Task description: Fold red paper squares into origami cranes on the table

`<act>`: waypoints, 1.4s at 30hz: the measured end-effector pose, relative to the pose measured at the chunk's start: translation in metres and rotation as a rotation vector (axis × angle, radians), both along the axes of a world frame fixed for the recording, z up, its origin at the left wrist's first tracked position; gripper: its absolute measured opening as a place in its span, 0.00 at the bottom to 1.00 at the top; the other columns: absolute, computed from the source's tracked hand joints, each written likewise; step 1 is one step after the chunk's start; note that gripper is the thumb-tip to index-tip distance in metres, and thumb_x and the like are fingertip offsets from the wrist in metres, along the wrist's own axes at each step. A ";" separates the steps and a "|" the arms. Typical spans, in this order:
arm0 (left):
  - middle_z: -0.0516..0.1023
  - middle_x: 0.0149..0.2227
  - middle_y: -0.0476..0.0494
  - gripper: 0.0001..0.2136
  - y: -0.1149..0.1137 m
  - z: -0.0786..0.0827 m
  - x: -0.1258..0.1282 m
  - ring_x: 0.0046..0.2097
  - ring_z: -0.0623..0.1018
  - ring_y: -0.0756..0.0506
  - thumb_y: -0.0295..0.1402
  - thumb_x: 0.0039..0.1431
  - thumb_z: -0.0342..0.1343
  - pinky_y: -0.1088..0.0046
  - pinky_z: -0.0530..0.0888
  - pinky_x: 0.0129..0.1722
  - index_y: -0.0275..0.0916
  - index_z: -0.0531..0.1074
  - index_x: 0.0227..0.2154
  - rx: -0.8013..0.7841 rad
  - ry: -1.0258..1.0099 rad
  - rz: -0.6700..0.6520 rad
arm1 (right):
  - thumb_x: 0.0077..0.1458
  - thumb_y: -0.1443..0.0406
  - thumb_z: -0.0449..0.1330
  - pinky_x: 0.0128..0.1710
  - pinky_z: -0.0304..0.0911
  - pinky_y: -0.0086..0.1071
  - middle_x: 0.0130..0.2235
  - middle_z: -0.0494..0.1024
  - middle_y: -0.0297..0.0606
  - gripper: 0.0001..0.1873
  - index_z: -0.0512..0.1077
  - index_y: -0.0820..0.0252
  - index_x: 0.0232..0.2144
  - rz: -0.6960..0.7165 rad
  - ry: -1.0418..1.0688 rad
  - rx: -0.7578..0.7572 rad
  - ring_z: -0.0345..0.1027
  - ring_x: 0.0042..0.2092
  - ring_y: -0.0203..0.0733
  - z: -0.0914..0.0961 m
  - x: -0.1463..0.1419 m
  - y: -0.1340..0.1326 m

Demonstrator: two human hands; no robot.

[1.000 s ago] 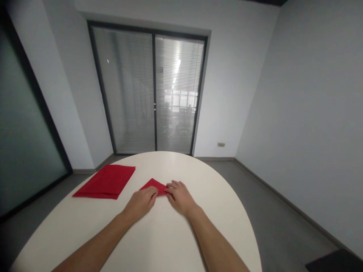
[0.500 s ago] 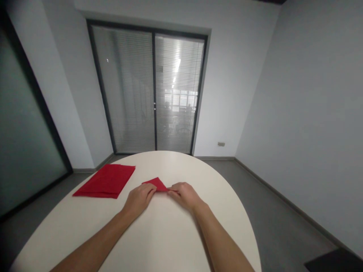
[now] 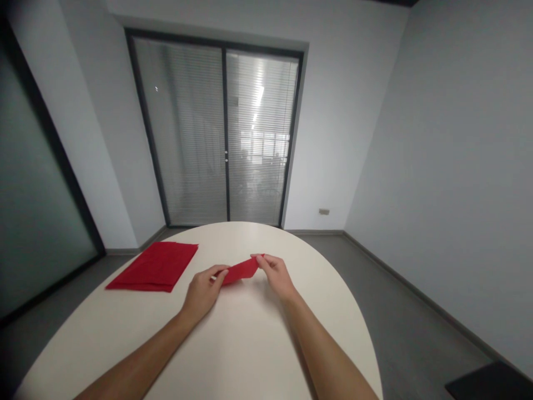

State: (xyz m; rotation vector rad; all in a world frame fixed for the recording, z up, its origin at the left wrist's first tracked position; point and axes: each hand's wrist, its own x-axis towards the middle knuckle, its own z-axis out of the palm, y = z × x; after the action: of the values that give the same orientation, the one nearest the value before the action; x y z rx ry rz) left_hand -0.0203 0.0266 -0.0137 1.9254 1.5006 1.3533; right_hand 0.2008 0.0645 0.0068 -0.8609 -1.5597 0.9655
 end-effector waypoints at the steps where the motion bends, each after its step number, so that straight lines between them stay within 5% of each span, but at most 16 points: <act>1: 0.83 0.40 0.46 0.13 0.000 0.000 0.002 0.36 0.81 0.44 0.40 0.64 0.51 0.70 0.74 0.35 0.43 0.79 0.40 -0.017 -0.068 -0.030 | 0.57 0.44 0.59 0.51 0.65 0.45 0.42 0.82 0.45 0.27 0.81 0.61 0.37 -0.001 0.023 -0.010 0.74 0.46 0.51 0.001 0.000 0.000; 7: 0.83 0.38 0.40 0.13 0.006 -0.004 0.009 0.40 0.82 0.42 0.42 0.58 0.57 0.67 0.75 0.42 0.37 0.78 0.37 -0.092 -0.391 -0.111 | 0.54 0.48 0.65 0.52 0.65 0.42 0.44 0.81 0.41 0.23 0.76 0.57 0.45 0.286 0.054 -0.060 0.74 0.45 0.46 0.004 -0.008 -0.006; 12: 0.83 0.35 0.40 0.13 0.010 -0.008 0.011 0.38 0.82 0.42 0.42 0.55 0.59 0.67 0.75 0.40 0.36 0.77 0.36 -0.138 -0.462 -0.157 | 0.55 0.47 0.63 0.40 0.67 0.37 0.33 0.81 0.39 0.22 0.76 0.61 0.35 0.273 0.034 -0.107 0.74 0.35 0.43 -0.002 -0.015 -0.004; 19: 0.81 0.32 0.43 0.13 0.010 -0.008 0.013 0.36 0.79 0.44 0.43 0.56 0.59 0.69 0.73 0.39 0.37 0.76 0.33 -0.083 -0.420 -0.168 | 0.53 0.49 0.66 0.39 0.67 0.35 0.35 0.82 0.39 0.23 0.76 0.62 0.39 0.343 0.046 -0.177 0.75 0.36 0.43 -0.002 -0.019 -0.007; 27: 0.80 0.31 0.43 0.14 0.013 -0.011 0.010 0.35 0.78 0.44 0.44 0.57 0.58 0.68 0.72 0.39 0.37 0.76 0.32 -0.087 -0.380 -0.075 | 0.48 0.49 0.69 0.26 0.61 0.29 0.26 0.79 0.34 0.29 0.74 0.64 0.46 0.069 0.086 -0.198 0.69 0.25 0.37 -0.004 -0.023 -0.007; 33: 0.81 0.31 0.43 0.15 0.016 -0.013 0.005 0.35 0.78 0.44 0.45 0.56 0.59 0.69 0.72 0.37 0.36 0.75 0.32 -0.116 -0.435 -0.047 | 0.45 0.49 0.70 0.34 0.67 0.33 0.33 0.81 0.38 0.27 0.76 0.62 0.41 0.131 0.082 -0.237 0.74 0.32 0.40 -0.011 -0.016 -0.001; 42: 0.71 0.19 0.56 0.12 0.019 -0.024 0.005 0.23 0.71 0.49 0.42 0.56 0.58 0.76 0.63 0.25 0.39 0.70 0.37 -0.184 -0.316 -0.107 | 0.41 0.50 0.71 0.31 0.65 0.32 0.30 0.82 0.38 0.26 0.77 0.64 0.36 0.101 0.020 -0.377 0.73 0.28 0.39 -0.029 -0.006 0.016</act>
State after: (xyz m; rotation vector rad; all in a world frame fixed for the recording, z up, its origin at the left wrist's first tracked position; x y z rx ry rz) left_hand -0.0151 0.0454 -0.0377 1.5713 1.2995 1.3465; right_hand 0.1943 0.0801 -0.0227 -1.0340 -1.4364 1.3659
